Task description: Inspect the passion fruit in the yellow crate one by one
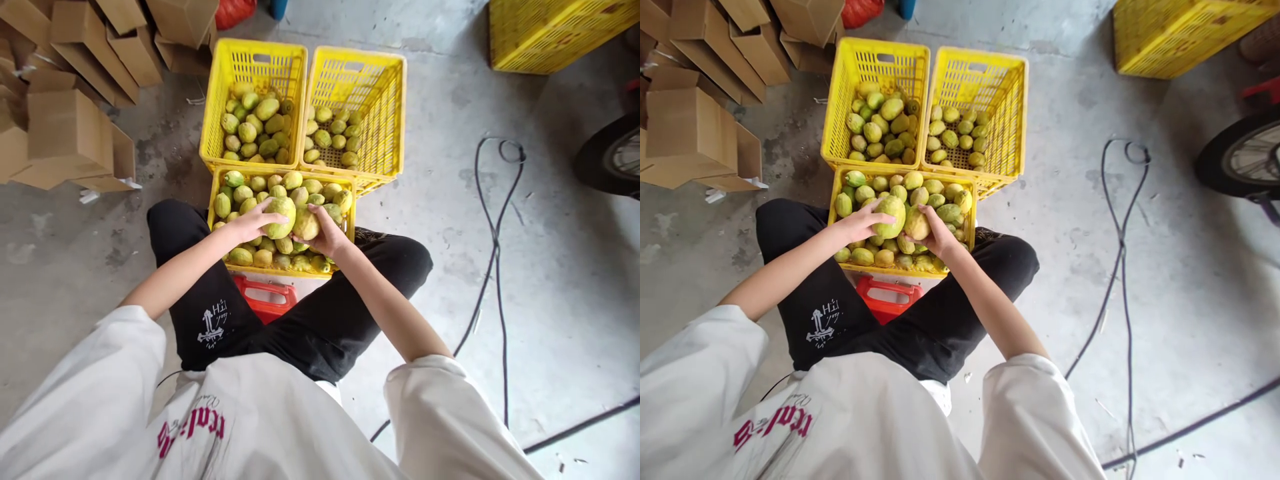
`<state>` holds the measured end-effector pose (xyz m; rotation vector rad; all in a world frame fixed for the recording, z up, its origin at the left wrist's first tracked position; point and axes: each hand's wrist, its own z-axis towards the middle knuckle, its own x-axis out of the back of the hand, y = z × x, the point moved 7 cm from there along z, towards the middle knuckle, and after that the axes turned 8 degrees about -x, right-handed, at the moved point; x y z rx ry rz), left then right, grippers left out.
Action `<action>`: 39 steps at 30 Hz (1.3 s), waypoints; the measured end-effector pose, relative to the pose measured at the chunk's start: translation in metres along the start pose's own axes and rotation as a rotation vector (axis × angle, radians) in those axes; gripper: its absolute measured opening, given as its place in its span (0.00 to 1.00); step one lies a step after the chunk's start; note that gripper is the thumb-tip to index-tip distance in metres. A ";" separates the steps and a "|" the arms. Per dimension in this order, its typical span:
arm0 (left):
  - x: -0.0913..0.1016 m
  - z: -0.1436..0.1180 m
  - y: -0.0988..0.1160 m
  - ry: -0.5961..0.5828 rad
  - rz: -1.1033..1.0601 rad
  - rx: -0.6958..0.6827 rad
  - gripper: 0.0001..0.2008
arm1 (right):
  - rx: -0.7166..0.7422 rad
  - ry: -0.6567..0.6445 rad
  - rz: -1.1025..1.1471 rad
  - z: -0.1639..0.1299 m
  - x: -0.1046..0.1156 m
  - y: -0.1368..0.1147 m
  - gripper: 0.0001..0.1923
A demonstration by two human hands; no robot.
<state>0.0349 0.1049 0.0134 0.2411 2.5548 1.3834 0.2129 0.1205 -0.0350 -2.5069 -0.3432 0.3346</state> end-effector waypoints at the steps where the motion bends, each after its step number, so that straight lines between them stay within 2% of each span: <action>1: -0.001 0.002 -0.004 0.009 -0.012 0.020 0.27 | 0.008 0.026 -0.014 0.003 0.003 0.000 0.34; 4: -0.002 0.004 -0.014 0.056 -0.049 0.087 0.22 | 0.044 0.052 -0.106 0.006 0.008 -0.005 0.32; 7: -0.001 0.006 -0.021 0.085 -0.062 0.126 0.28 | 0.049 0.011 -0.181 0.003 0.007 -0.008 0.33; 9: 0.004 0.009 -0.024 0.112 0.043 0.148 0.32 | 0.022 -0.026 -0.173 0.000 0.005 -0.007 0.33; 11: 0.012 0.011 -0.026 0.135 0.240 0.168 0.33 | -0.011 -0.041 -0.140 -0.001 0.005 -0.003 0.33; 14: 0.021 0.013 -0.026 0.130 0.421 0.158 0.35 | -0.037 -0.012 -0.075 0.000 0.008 0.004 0.27; 18: 0.020 0.010 -0.026 0.091 0.212 0.080 0.34 | 0.040 -0.006 0.002 0.001 0.010 0.009 0.15; 22: 0.012 0.009 -0.027 0.051 -0.012 0.010 0.30 | 0.080 -0.100 -0.039 0.002 0.002 0.010 0.19; 25: 0.007 0.011 -0.030 0.049 -0.063 -0.009 0.34 | 0.053 -0.038 -0.145 0.008 0.001 0.013 0.24; 30: 0.008 0.015 -0.035 0.097 0.091 0.059 0.31 | 0.043 -0.035 -0.110 0.015 -0.002 0.011 0.23; 36: 0.020 0.017 -0.030 0.134 0.270 0.116 0.30 | -0.047 -0.049 -0.003 0.012 -0.002 0.007 0.29; 39: 0.025 0.017 -0.028 0.141 0.348 0.141 0.31 | -0.050 -0.031 0.018 0.010 0.000 0.005 0.28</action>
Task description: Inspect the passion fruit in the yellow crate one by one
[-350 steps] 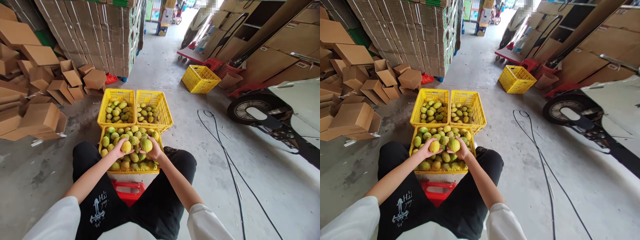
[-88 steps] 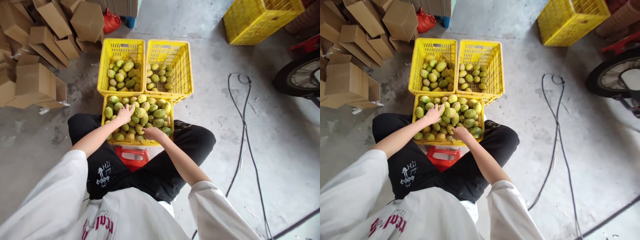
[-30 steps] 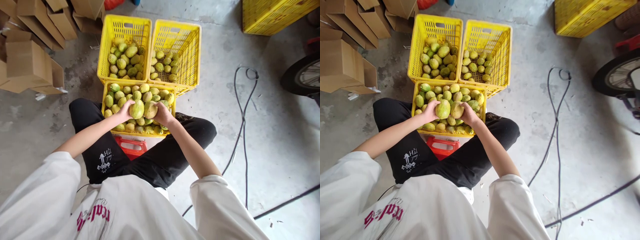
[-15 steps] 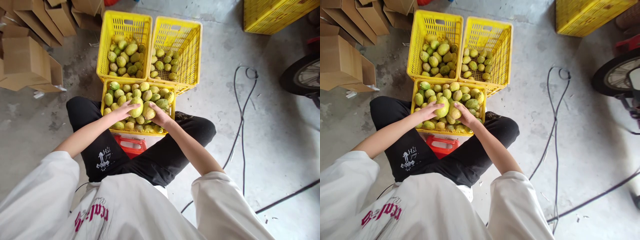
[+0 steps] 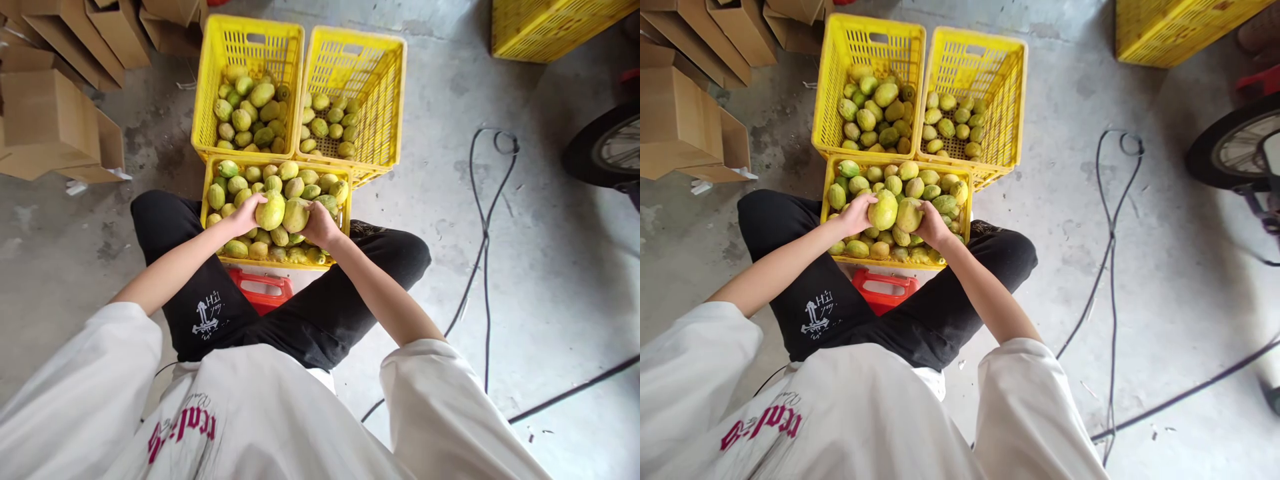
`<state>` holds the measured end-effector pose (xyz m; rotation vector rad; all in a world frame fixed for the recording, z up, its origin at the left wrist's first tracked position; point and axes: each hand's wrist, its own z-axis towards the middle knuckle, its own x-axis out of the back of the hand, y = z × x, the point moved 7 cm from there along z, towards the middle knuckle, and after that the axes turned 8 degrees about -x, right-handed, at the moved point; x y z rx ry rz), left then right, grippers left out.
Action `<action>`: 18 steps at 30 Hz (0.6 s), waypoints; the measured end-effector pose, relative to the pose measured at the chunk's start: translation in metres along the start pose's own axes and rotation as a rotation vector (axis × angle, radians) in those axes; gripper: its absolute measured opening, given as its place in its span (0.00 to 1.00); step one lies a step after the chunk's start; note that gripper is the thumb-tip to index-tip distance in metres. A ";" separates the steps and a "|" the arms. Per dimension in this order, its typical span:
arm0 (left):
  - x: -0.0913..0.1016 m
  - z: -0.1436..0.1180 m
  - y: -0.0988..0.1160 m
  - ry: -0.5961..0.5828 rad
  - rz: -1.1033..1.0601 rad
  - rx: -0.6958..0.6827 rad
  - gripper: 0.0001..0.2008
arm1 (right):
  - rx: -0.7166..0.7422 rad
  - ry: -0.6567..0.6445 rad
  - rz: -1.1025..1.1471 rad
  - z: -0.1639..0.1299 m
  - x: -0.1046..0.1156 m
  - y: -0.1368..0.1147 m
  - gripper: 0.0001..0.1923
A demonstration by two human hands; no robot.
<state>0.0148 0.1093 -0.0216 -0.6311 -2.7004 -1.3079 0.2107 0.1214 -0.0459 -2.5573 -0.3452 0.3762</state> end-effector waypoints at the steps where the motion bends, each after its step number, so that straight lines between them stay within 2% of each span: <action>1: 0.001 0.000 0.001 0.004 0.018 -0.011 0.31 | 0.015 0.012 0.026 0.000 0.001 -0.001 0.27; 4: 0.001 -0.001 0.005 -0.001 0.086 -0.067 0.29 | 0.084 0.058 0.136 -0.002 0.006 -0.002 0.20; 6: -0.001 -0.001 0.005 -0.025 0.039 -0.085 0.29 | 0.114 0.069 0.193 -0.002 0.010 -0.001 0.13; 8: -0.004 0.001 0.004 -0.055 -0.133 -0.104 0.28 | 0.121 0.051 0.227 -0.001 0.011 0.000 0.09; 11: -0.008 0.005 -0.001 -0.081 -0.446 -0.161 0.23 | 0.108 -0.002 0.277 0.003 0.008 0.003 0.14; 15: -0.018 0.011 -0.013 -0.091 -0.655 -0.176 0.38 | 0.106 -0.039 0.381 0.012 0.004 0.006 0.19; 18: -0.024 0.012 -0.016 -0.107 -0.707 -0.198 0.43 | 0.079 -0.073 0.419 0.018 0.003 0.009 0.19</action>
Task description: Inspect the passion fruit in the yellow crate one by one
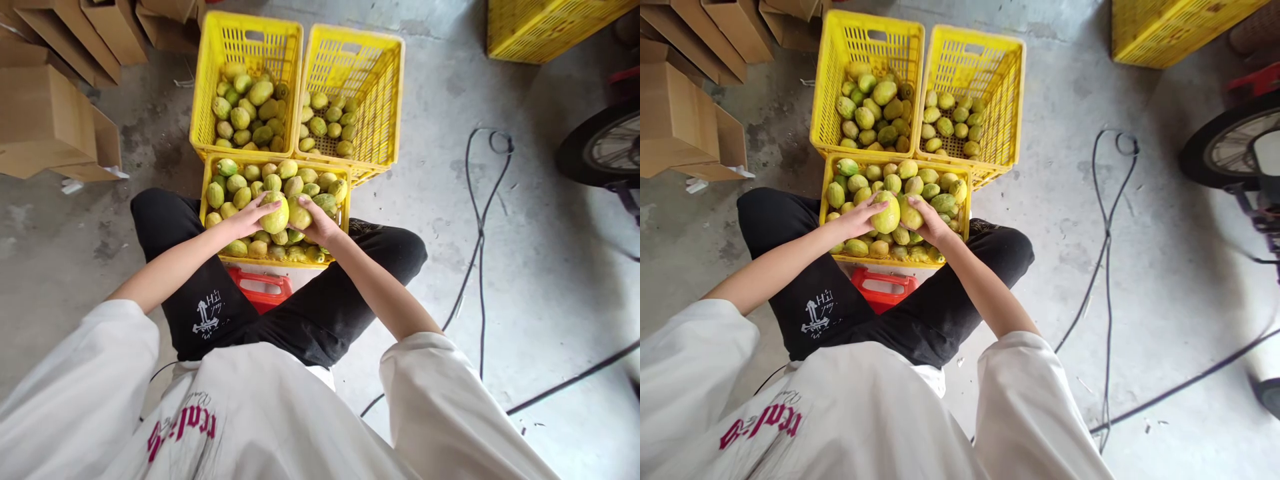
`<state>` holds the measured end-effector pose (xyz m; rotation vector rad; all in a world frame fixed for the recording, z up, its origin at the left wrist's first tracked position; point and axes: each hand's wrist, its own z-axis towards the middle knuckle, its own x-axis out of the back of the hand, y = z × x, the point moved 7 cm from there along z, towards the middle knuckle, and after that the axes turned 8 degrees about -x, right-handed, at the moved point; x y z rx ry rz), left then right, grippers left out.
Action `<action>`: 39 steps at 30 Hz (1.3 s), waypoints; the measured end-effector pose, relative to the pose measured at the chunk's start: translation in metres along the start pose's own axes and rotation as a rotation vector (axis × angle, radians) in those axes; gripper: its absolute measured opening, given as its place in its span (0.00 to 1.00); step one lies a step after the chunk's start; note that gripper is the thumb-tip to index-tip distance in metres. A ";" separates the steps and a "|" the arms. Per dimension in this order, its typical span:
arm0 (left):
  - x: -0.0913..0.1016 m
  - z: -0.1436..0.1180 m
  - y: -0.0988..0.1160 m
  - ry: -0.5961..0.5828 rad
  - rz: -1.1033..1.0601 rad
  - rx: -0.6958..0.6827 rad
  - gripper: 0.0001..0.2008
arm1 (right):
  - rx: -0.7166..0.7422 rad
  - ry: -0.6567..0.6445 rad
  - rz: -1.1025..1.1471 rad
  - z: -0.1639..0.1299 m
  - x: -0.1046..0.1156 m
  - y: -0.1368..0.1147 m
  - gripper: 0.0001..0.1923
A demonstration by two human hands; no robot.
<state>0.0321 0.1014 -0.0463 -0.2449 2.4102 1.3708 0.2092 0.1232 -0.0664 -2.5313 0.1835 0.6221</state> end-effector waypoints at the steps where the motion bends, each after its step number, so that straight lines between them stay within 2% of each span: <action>1: -0.001 0.000 0.000 -0.001 -0.008 -0.016 0.44 | -0.019 -0.018 0.009 0.001 0.000 0.001 0.20; 4: 0.001 0.001 0.004 0.050 -0.030 -0.042 0.44 | -0.049 -0.056 0.047 0.002 0.000 -0.001 0.22; 8: 0.007 0.003 0.005 0.161 -0.080 0.050 0.30 | -0.019 -0.027 0.100 0.001 0.001 -0.008 0.23; 11: 0.006 0.001 0.009 0.181 -0.093 0.114 0.29 | -0.013 -0.015 0.075 0.001 0.003 -0.010 0.24; 15: 0.001 -0.003 0.015 0.165 -0.129 0.089 0.25 | 0.022 -0.023 0.002 0.001 0.006 -0.014 0.21; 20: 0.000 0.001 0.015 0.152 -0.178 0.003 0.27 | 0.051 -0.025 -0.002 -0.004 0.002 -0.017 0.19; 25: 0.004 0.005 0.016 0.172 -0.165 -0.075 0.32 | 0.035 -0.050 -0.018 -0.004 -0.005 -0.009 0.24; 28: 0.006 0.001 0.014 0.204 -0.145 -0.041 0.33 | 0.006 -0.049 -0.040 -0.004 -0.006 -0.004 0.29; 31: 0.004 -0.004 0.012 0.196 -0.130 0.035 0.29 | 0.003 -0.039 -0.054 -0.007 -0.006 -0.003 0.31; 39: 0.000 -0.008 0.015 0.236 -0.135 0.121 0.28 | 0.059 0.034 -0.058 -0.005 0.001 -0.009 0.24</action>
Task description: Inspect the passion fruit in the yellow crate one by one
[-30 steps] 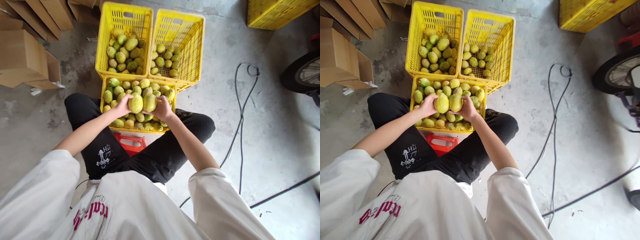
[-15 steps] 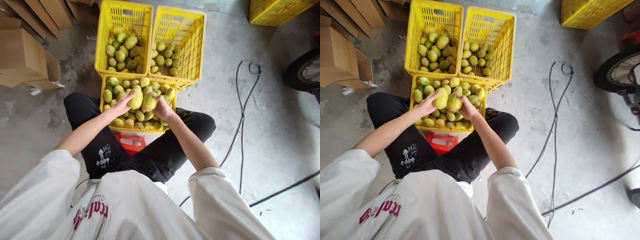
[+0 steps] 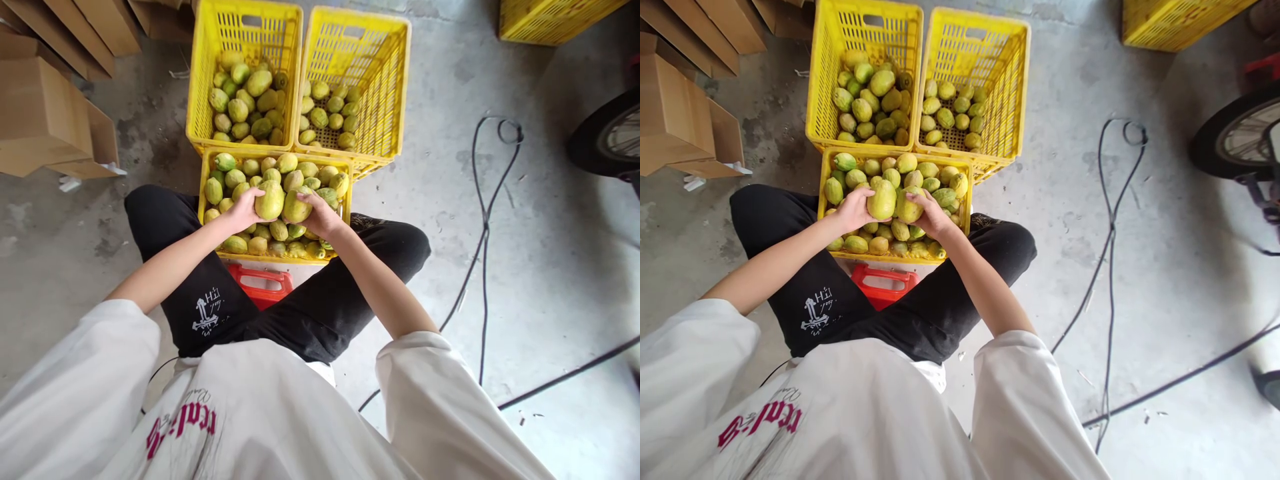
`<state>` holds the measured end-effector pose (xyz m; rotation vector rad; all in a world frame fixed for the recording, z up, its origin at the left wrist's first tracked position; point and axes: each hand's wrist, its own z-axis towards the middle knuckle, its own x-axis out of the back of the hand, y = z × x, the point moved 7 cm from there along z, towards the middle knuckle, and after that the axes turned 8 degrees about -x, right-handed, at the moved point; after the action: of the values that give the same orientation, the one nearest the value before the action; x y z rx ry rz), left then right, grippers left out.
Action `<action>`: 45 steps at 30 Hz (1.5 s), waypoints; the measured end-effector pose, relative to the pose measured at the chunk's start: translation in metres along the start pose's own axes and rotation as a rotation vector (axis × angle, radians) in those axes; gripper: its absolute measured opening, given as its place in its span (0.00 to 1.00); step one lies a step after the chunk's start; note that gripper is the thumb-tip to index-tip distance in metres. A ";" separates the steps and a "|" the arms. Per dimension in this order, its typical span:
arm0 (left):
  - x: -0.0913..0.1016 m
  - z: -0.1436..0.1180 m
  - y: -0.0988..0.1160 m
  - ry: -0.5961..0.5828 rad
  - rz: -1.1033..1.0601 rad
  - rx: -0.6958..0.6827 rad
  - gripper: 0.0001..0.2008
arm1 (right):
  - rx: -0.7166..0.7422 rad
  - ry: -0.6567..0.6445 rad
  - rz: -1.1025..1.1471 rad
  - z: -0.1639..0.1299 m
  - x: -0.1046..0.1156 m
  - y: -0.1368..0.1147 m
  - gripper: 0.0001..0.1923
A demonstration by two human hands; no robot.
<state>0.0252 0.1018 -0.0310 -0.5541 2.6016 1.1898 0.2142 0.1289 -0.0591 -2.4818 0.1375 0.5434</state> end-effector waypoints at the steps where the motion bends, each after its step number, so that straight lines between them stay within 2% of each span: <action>1: 0.000 0.000 -0.001 0.003 0.000 -0.002 0.27 | -0.004 0.001 0.009 0.002 0.001 0.001 0.22; 4: 0.005 0.004 -0.001 0.020 -0.001 -0.046 0.23 | -0.022 -0.004 0.045 0.008 0.002 0.004 0.19; 9: 0.010 0.009 0.001 0.001 0.024 -0.153 0.21 | -0.036 -0.008 0.070 0.013 0.005 0.005 0.25; 12: 0.005 0.006 0.004 -0.039 0.040 -0.169 0.23 | -0.033 -0.032 0.062 0.012 0.004 0.005 0.20; 18: -0.002 -0.002 0.011 -0.040 0.079 -0.197 0.28 | -0.039 -0.052 0.032 0.009 -0.001 0.010 0.10; 21: -0.004 -0.002 0.009 -0.084 0.079 -0.208 0.30 | -0.007 -0.060 0.035 0.006 -0.003 0.008 0.15; 25: -0.003 -0.002 -0.002 -0.070 0.039 -0.125 0.30 | -0.061 -0.069 0.071 -0.004 -0.010 0.007 0.25; 28: -0.002 -0.003 -0.006 -0.050 0.025 -0.086 0.28 | -0.076 -0.033 0.090 -0.010 -0.013 0.004 0.24; 31: -0.001 0.000 -0.007 -0.033 -0.009 -0.060 0.21 | -0.060 -0.010 0.090 -0.010 -0.014 0.003 0.20; 34: 0.001 0.007 -0.007 -0.006 -0.048 -0.041 0.23 | -0.059 0.008 0.091 -0.004 -0.011 0.003 0.18; 38: 0.003 0.012 -0.006 -0.029 -0.028 -0.076 0.25 | -0.069 0.007 0.111 0.001 -0.008 0.000 0.22; 43: 0.006 0.007 -0.003 -0.010 -0.032 -0.112 0.17 | -0.074 -0.042 0.068 0.003 -0.006 -0.002 0.29; 45: 0.008 0.004 0.000 0.014 -0.015 -0.133 0.19 | -0.057 -0.054 0.069 0.004 -0.005 -0.001 0.27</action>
<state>0.0188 0.1030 -0.0366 -0.6079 2.5385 1.3657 0.2083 0.1321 -0.0599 -2.5227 0.1890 0.6506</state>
